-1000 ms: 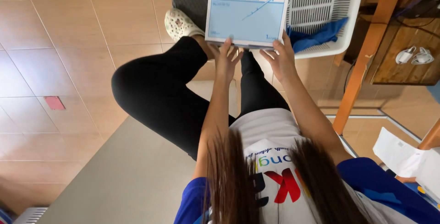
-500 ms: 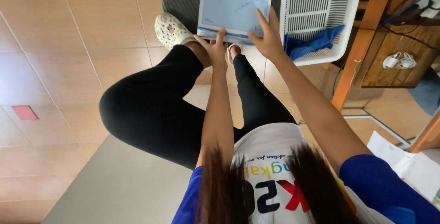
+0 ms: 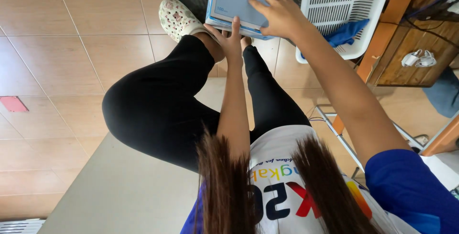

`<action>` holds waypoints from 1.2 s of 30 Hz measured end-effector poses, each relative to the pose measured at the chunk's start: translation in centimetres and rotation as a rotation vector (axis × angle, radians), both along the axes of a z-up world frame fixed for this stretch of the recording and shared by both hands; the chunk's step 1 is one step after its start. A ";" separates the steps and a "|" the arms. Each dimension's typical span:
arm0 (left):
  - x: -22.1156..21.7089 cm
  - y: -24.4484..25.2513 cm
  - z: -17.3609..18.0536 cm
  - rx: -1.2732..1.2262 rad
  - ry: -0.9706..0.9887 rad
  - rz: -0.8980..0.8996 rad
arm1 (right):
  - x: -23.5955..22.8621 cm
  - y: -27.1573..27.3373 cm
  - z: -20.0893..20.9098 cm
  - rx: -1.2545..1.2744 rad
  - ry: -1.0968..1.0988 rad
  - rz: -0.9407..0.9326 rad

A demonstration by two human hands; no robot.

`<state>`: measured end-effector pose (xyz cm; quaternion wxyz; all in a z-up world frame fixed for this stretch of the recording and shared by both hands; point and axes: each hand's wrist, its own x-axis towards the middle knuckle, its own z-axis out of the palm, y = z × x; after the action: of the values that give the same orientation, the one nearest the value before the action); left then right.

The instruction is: The person wipes packages of syringes with a blue cloth and places them into a white basket. They then pick up boxes of syringes from a shelf, open one to inspect the contents, and place it back. Finally, they pick up a small box of medical supplies and place it in the basket.

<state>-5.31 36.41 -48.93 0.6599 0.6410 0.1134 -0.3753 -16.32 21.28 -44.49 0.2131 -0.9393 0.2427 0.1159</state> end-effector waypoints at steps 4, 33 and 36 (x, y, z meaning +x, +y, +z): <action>-0.6 0.7 -2.8 0.004 -0.277 -0.110 | 1.2 0.6 0.8 -0.072 0.135 0.050; 2.1 1.1 1.8 0.415 -0.645 -0.431 | 4.9 -0.1 2.5 0.349 -0.069 -0.043; 2.6 1.2 1.9 0.358 -0.710 -0.462 | 6.8 0.0 7.8 0.503 0.189 -0.137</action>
<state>-2.72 37.62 -47.03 0.4358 0.8422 -0.2025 -0.2444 -9.53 21.26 -36.72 0.4235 -0.8233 0.2880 0.2449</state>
